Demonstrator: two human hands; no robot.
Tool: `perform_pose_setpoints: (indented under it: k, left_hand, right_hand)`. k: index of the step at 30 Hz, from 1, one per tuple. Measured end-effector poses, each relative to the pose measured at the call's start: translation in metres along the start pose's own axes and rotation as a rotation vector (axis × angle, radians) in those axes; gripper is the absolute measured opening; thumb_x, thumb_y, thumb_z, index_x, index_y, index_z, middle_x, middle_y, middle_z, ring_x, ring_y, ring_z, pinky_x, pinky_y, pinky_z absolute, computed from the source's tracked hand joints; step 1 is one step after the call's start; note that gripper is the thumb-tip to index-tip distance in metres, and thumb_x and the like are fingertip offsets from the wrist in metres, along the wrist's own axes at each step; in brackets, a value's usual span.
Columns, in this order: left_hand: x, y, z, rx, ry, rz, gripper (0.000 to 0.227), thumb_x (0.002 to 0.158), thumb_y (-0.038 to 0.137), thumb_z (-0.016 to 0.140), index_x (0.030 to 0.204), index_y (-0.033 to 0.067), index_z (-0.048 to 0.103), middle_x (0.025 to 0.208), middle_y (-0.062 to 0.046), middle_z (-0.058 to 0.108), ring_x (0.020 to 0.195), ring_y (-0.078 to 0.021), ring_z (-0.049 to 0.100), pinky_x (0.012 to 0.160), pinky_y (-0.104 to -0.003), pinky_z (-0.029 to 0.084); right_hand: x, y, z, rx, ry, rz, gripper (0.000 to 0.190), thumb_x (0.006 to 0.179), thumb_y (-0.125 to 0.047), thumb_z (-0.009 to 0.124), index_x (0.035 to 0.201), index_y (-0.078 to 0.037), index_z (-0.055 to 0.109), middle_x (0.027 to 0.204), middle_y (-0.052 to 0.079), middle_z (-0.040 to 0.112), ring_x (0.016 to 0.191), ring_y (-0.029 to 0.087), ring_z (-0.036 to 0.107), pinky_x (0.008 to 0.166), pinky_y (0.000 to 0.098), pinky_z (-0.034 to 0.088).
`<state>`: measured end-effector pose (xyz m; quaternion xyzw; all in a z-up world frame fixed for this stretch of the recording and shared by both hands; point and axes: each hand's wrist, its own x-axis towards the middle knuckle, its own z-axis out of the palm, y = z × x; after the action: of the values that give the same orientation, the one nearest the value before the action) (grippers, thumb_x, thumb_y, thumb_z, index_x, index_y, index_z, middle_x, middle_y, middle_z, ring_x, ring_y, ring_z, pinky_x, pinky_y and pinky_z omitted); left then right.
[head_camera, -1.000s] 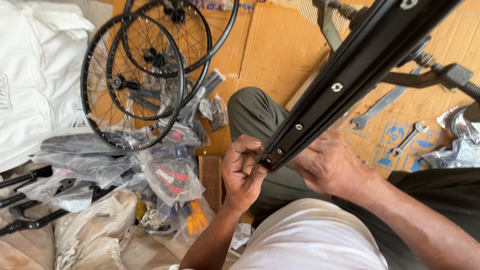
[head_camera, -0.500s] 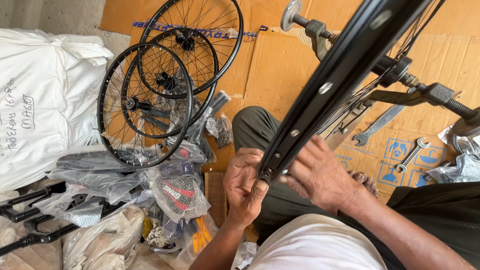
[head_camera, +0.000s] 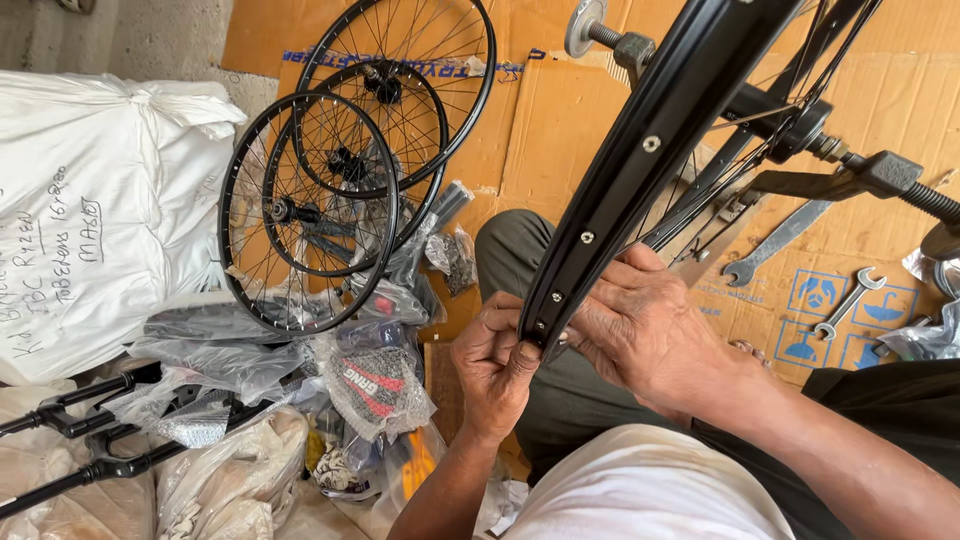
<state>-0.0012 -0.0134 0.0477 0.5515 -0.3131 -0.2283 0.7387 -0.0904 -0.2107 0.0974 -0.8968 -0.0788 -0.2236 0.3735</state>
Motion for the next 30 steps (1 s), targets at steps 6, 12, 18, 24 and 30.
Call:
perform_pose_setpoints:
  k: [6, 12, 18, 24, 30]
  left_hand:
    - [0.005, 0.014, 0.005, -0.002, -0.003, -0.009, 0.033, 0.101, 0.022, 0.078, 0.119, -0.0010, 0.061, 0.110, -0.004, 0.059, 0.087, -0.0057, 0.057, 0.073, -0.018, 0.047]
    - [0.010, 0.022, 0.018, -0.075, 0.037, 0.013, 0.048, 0.100, 0.022, 0.079, 0.135, 0.0019, 0.052, 0.110, -0.003, 0.059, 0.097, -0.0082, 0.057, 0.085, -0.021, 0.050]
    - [0.005, 0.012, 0.004, 0.136, -0.001, 0.002, 0.043, 0.102, 0.030, 0.074, 0.129, -0.0025, 0.068, 0.106, -0.001, 0.060, 0.082, -0.0004, 0.047, 0.072, -0.014, 0.038]
    - [0.005, 0.003, -0.005, 0.099, -0.165, 0.081, 0.032, 0.110, 0.030, 0.072, 0.127, 0.0025, 0.071, 0.111, -0.003, 0.065, 0.099, -0.0098, 0.058, 0.086, -0.023, 0.048]
    - [0.001, -0.002, -0.009, 0.073, -0.088, 0.009, 0.065, 0.103, 0.045, 0.071, 0.146, -0.0014, 0.053, 0.134, -0.009, 0.061, 0.114, -0.0161, 0.057, 0.103, -0.031, 0.046]
  right_hand:
    - [0.000, 0.003, -0.012, -0.063, 0.227, -0.221, 0.040, 0.064, -0.010, 0.068, 0.102, 0.003, 0.065, 0.104, 0.016, 0.067, 0.100, 0.034, 0.065, 0.088, 0.0486, 0.048]
    - [0.011, 0.032, 0.031, -0.244, 0.528, -0.599, 0.027, 0.070, -0.019, 0.070, 0.081, -0.010, 0.048, 0.107, 0.011, 0.069, 0.101, 0.029, 0.065, 0.085, 0.0453, 0.047]
    - [-0.012, -0.001, 0.003, -0.126, 0.208, -0.174, 0.026, 0.078, -0.013, 0.079, 0.096, -0.002, 0.065, 0.113, 0.016, 0.067, 0.108, 0.033, 0.065, 0.095, 0.0550, 0.049]
    - [-0.005, -0.001, -0.014, 0.014, 0.086, -0.175, 0.032, 0.068, -0.005, 0.076, 0.100, -0.007, 0.072, 0.116, 0.012, 0.071, 0.104, 0.032, 0.067, 0.084, 0.0477, 0.048]
    - [-0.033, 0.032, 0.028, -0.307, 0.496, -0.413, 0.021, 0.084, -0.015, 0.080, 0.096, -0.010, 0.063, 0.116, 0.011, 0.066, 0.091, 0.029, 0.061, 0.079, 0.0482, 0.046]
